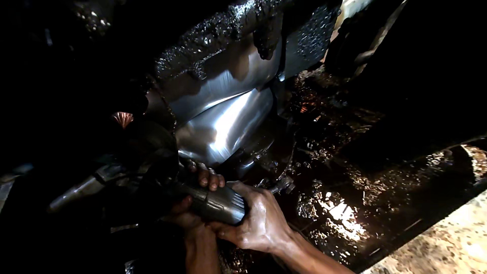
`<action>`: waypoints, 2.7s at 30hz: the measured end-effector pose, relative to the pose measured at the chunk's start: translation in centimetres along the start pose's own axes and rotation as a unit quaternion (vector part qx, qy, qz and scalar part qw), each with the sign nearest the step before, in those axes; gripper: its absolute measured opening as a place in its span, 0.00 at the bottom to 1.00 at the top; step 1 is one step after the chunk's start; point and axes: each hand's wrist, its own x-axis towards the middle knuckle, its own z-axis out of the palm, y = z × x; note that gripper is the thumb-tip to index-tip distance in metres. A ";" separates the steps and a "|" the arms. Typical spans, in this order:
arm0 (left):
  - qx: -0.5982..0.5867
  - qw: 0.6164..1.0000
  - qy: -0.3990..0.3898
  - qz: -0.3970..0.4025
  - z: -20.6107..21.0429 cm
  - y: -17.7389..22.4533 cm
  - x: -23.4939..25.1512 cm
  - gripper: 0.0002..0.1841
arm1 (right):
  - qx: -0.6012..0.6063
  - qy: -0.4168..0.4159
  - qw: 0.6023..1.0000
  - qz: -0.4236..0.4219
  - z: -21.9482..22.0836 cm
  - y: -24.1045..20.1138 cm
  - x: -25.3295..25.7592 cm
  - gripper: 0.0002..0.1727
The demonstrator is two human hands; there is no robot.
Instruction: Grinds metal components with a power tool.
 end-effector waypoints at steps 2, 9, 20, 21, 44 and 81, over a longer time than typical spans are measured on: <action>-0.016 1.000 0.013 -0.001 0.3 -0.1 0.1 0.26 | 0.000 0.006 1.000 -0.001 0.0 0.0 0.0 0.34; -0.014 1.000 0.002 -0.006 0.6 -0.4 0.4 0.25 | 0.005 0.006 1.000 0.003 -0.1 0.3 0.0 0.34; 0.036 0.999 0.040 -0.009 1.3 -0.7 0.4 0.25 | 0.034 -0.002 0.999 0.026 -0.3 0.7 0.0 0.33; 0.041 0.999 0.036 -0.007 1.3 -0.8 0.5 0.25 | 0.038 -0.002 0.999 0.026 -0.4 0.7 0.0 0.33; 0.124 0.991 0.046 -0.026 1.8 -1.8 0.9 0.19 | 0.097 0.004 0.994 0.047 -1.0 2.0 -0.1 0.33; 0.121 0.989 0.031 -0.077 2.6 -4.0 1.9 0.19 | 0.144 0.027 0.987 0.067 -2.5 3.6 -0.6 0.31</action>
